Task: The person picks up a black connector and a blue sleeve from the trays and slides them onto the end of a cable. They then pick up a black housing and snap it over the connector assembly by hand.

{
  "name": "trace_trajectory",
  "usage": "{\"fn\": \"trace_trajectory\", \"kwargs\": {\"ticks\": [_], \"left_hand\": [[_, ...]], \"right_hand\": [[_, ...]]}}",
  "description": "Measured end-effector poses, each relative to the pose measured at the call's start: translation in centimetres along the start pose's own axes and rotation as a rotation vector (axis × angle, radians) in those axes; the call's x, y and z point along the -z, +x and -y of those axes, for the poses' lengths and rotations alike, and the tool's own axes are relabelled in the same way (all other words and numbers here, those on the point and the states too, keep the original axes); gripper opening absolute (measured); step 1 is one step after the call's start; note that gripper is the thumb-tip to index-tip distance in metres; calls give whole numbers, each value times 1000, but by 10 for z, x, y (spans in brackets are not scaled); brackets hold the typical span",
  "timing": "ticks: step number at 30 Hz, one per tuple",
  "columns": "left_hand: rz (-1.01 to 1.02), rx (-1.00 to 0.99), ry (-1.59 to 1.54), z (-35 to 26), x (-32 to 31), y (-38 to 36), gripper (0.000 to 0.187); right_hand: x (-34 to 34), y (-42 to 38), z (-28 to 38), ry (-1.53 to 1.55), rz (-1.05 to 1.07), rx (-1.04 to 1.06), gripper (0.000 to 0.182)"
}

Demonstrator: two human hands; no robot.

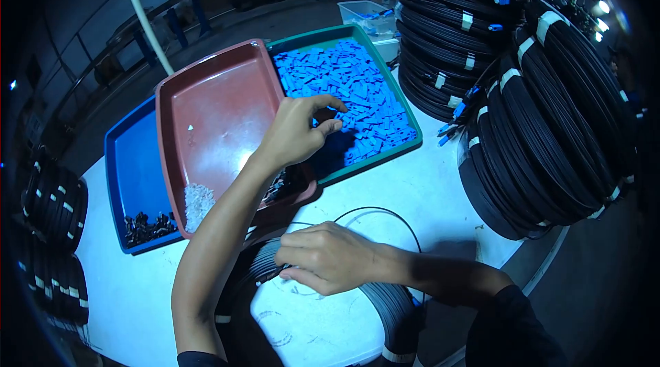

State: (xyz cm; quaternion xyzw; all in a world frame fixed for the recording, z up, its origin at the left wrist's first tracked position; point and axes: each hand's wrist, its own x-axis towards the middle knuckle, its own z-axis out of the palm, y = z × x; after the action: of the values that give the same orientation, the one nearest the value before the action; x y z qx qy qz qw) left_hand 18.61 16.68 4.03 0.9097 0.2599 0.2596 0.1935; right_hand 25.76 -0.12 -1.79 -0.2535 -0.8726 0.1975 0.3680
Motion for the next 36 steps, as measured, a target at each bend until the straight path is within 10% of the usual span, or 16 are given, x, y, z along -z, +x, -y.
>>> {"fn": "trace_trajectory", "kwargs": {"ticks": [7, 18, 36], "left_hand": [[-32, 158, -811, 11, 36, -83, 22], [-232, 261, -671, -3, 68, -242, 20], [-361, 179, -456, -25, 37, -246, 17]], "right_hand": [[3, 2, 3, 13, -25, -39, 15], [4, 7, 9, -52, -111, -72, 17], [5, 11, 11, -14, -131, 87, 25]]}}
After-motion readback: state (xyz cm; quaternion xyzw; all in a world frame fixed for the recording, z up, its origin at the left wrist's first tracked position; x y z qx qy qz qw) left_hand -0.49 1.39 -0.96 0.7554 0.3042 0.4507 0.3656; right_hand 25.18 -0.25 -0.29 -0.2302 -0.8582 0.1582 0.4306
